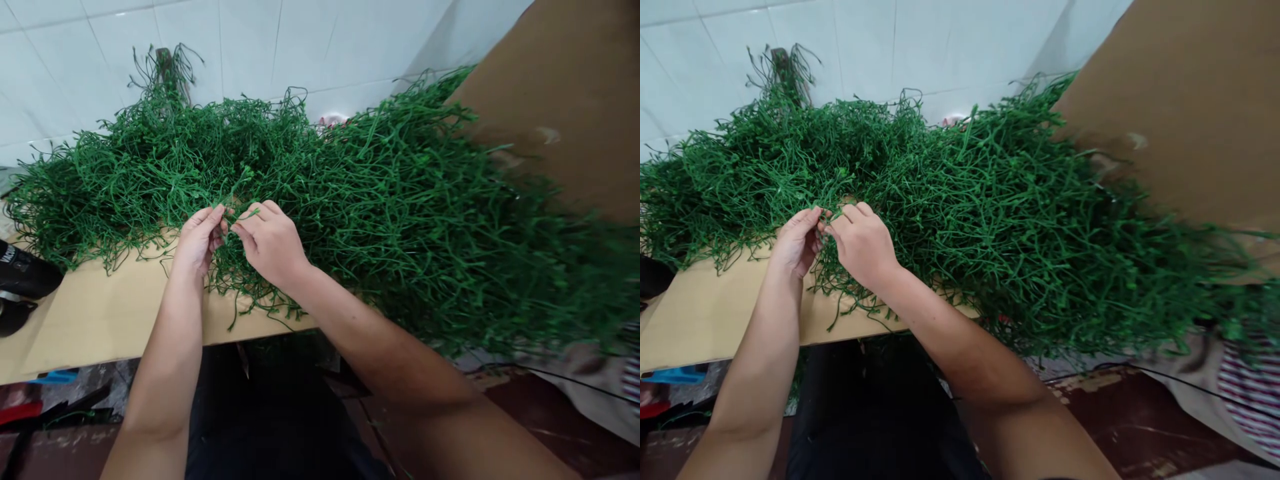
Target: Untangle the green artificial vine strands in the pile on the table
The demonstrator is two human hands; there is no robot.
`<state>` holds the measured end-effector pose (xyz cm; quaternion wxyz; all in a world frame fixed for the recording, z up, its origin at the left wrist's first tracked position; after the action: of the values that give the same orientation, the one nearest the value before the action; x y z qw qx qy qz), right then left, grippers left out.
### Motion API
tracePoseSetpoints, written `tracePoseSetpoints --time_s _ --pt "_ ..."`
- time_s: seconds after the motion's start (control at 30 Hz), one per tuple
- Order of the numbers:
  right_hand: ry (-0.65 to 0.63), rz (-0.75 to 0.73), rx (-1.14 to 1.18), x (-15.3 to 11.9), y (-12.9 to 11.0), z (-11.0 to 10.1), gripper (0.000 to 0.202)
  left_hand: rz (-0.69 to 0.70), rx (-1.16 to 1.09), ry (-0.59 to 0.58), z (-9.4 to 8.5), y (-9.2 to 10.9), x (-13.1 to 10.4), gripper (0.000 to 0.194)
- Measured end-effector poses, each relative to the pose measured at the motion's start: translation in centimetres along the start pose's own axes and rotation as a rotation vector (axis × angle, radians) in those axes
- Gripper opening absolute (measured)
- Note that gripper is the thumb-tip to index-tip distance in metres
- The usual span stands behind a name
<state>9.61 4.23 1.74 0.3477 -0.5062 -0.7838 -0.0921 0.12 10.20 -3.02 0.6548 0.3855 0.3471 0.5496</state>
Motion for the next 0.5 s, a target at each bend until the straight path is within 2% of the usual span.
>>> tracePoseSetpoints --time_s 0.17,0.27,0.37,0.5 --pt "-0.095 0.030 0.146 -0.7 -1.3 0.7 0.026 0.076 -0.015 0.070 -0.9 0.7 0.1 0.021" --pt "-0.090 0.194 0.282 -0.5 -0.1 0.9 0.022 0.042 -0.025 0.018 -0.6 0.4 0.0 0.023" --pt "-0.175 0.311 0.392 -0.2 1.1 1.9 0.021 0.019 -0.031 -0.012 -0.4 0.2 -0.1 0.025" --pt "-0.136 0.262 0.414 0.1 1.2 1.7 0.023 0.035 -0.018 0.000 -0.3 0.1 0.0 0.022"
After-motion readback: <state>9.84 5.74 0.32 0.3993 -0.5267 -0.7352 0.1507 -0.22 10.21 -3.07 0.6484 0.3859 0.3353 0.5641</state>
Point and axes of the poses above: each hand's wrist, its own x-axis towards the middle knuckle, its own z-axis out of the palm, y = z × x, the point moved 8 cm from there along x, towards the middle knuckle, and after that the axes turned 5 degrees about -x, right-handed, at the moved point
